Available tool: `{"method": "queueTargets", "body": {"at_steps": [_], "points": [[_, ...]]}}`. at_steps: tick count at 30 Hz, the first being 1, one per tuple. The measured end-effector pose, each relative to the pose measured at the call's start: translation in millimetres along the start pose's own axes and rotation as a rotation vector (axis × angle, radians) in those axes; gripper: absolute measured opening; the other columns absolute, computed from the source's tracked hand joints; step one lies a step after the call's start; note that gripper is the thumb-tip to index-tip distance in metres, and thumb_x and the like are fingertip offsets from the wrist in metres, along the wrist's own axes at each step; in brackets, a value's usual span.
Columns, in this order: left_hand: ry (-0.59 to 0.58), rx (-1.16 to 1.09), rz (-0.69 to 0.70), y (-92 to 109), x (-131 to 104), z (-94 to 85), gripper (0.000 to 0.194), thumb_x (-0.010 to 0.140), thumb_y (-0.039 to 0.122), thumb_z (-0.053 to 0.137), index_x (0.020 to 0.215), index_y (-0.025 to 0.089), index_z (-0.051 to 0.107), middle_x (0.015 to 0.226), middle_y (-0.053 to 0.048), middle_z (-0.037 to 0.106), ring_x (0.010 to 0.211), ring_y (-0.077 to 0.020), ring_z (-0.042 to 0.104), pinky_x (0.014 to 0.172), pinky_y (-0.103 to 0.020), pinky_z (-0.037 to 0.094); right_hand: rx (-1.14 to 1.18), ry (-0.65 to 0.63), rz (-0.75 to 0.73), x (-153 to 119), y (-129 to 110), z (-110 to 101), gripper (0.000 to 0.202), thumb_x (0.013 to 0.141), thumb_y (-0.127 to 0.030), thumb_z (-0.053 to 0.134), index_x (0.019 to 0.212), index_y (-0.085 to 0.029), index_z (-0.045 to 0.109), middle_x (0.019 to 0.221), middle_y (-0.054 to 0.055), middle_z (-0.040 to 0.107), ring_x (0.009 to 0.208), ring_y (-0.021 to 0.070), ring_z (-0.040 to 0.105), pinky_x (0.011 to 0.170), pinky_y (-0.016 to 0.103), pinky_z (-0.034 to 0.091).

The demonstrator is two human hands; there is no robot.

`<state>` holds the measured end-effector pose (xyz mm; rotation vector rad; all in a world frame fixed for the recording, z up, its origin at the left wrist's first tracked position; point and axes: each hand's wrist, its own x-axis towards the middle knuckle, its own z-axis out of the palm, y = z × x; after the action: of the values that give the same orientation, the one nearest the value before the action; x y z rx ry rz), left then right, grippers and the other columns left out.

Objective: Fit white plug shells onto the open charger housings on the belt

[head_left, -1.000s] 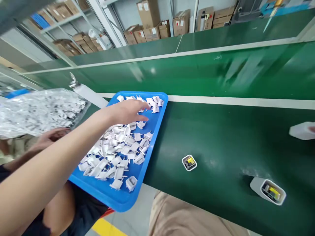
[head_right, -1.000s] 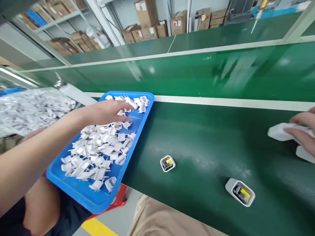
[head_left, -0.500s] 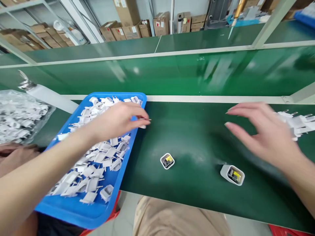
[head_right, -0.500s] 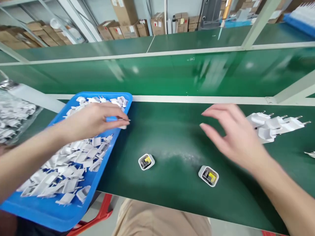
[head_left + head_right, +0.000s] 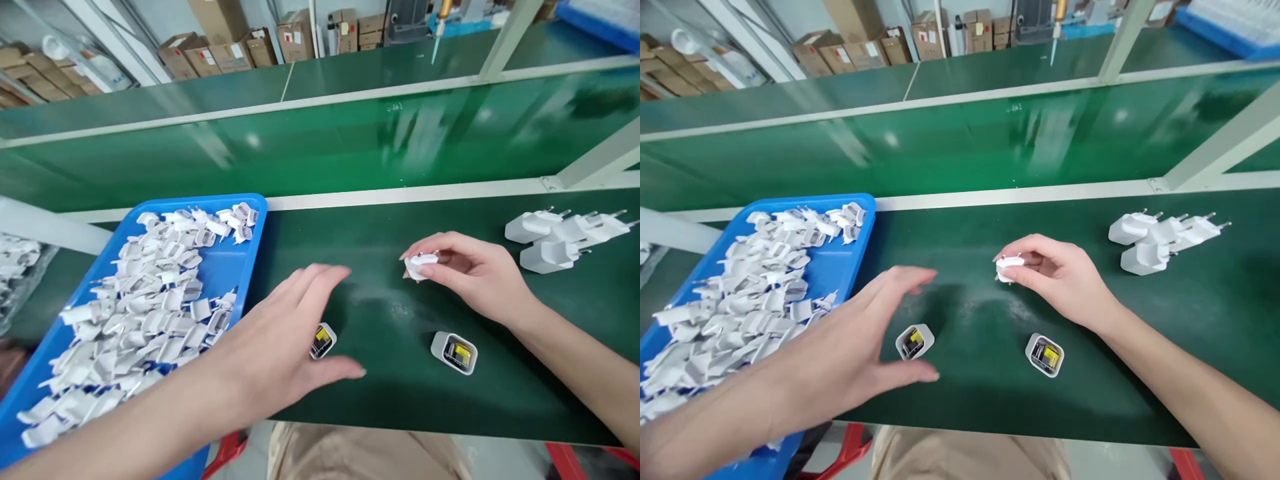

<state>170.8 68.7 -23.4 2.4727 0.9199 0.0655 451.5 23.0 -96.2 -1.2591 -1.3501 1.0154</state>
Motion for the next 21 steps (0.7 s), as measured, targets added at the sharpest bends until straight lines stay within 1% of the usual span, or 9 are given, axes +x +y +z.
{"method": "queueTargets", "body": {"at_steps": [2,4,6,9,12,15,17,19,21], "points": [[-0.035,0.079,-0.042,-15.1,-15.5,2.5,0.052,0.089,0.050,0.068,0.130,0.024,0.053,0.127,-0.007,0.062,0.108,-0.0255,0.065,0.083,-0.034,0.056,0.021,0.035,0.037,3.1,0.6,-2.7,0.022,0.084,-0.037,0.079,0.100,-0.024,0.072,0.105,0.005,0.075,0.088,0.0218,0.074,0.082,0.037,0.063],[-0.069,0.043,-0.031,-26.2,-11.9,11.1,0.024,0.098,0.042,0.058,0.111,0.023,0.063,0.110,-0.003,0.067,0.093,-0.0191,0.067,0.079,-0.030,0.054,0.008,0.057,0.023,6.3,3.0,-5.3,0.022,0.085,-0.037,0.078,0.101,-0.024,0.071,0.107,0.005,0.074,0.093,0.0221,0.073,0.086,0.037,0.062],[-0.066,-0.019,0.037,-29.9,9.2,22.3,0.020,0.100,0.038,0.055,0.100,0.022,0.067,0.101,-0.002,0.068,0.088,-0.0160,0.065,0.078,-0.027,0.050,-0.033,0.084,-0.019,9.4,7.1,-8.1,0.019,0.089,-0.035,0.074,0.103,-0.023,0.069,0.109,0.005,0.072,0.094,0.0210,0.071,0.087,0.036,0.060],[-0.001,-0.098,0.114,-24.1,57.0,34.5,0.020,0.096,0.038,0.062,0.095,0.021,0.070,0.092,-0.001,0.068,0.083,-0.0148,0.062,0.076,-0.026,0.047,-0.145,0.092,-0.066,13.5,15.1,-12.5,0.017,0.095,-0.031,0.064,0.110,-0.023,0.063,0.110,0.004,0.067,0.089,0.0174,0.069,0.082,0.034,0.057],[0.019,-0.220,0.091,-17.1,98.5,37.0,0.019,0.092,0.040,0.067,0.089,0.021,0.072,0.085,0.002,0.066,0.072,-0.0116,0.058,0.069,-0.025,0.044,-0.242,0.031,-0.097,16.2,19.9,-16.2,0.009,0.099,-0.023,0.052,0.106,-0.021,0.058,0.104,0.004,0.064,0.076,0.0134,0.063,0.070,0.030,0.052],[0.004,-0.335,0.047,-17.6,119.7,36.4,0.016,0.089,0.038,0.071,0.085,0.023,0.075,0.084,0.003,0.065,0.068,-0.0101,0.055,0.065,-0.025,0.042,-0.401,-0.063,-0.183,16.9,18.7,-16.3,0.009,0.099,-0.019,0.049,0.100,-0.020,0.057,0.092,0.001,0.061,0.074,0.0131,0.057,0.068,0.029,0.046],[0.007,-0.408,-0.005,-20.5,124.1,37.4,0.014,0.087,0.038,0.072,0.084,0.025,0.076,0.085,0.003,0.067,0.068,-0.0101,0.055,0.064,-0.025,0.042,-0.524,-0.123,-0.229,16.4,17.3,-12.6,0.013,0.096,-0.030,0.061,0.104,-0.020,0.059,0.091,0.001,0.059,0.079,0.0151,0.056,0.071,0.029,0.044],[0.024,-0.482,-0.053,-22.0,124.0,40.2,0.013,0.086,0.038,0.073,0.086,0.026,0.077,0.089,0.003,0.068,0.071,-0.0107,0.058,0.066,-0.025,0.044,-0.644,-0.150,-0.226,15.8,18.2,-6.5,0.041,0.088,-0.049,0.073,0.112,-0.019,0.059,0.095,0.003,0.060,0.084,0.0184,0.055,0.073,0.032,0.044],[0.038,-0.546,-0.084,-20.2,121.9,44.3,0.012,0.086,0.037,0.073,0.088,0.025,0.075,0.092,0.003,0.069,0.076,-0.0118,0.061,0.069,-0.026,0.047,-0.763,-0.158,-0.203,15.8,21.4,-0.2,0.054,0.082,-0.058,0.075,0.114,-0.019,0.058,0.098,0.005,0.061,0.088,0.0216,0.055,0.077,0.035,0.043]]}}
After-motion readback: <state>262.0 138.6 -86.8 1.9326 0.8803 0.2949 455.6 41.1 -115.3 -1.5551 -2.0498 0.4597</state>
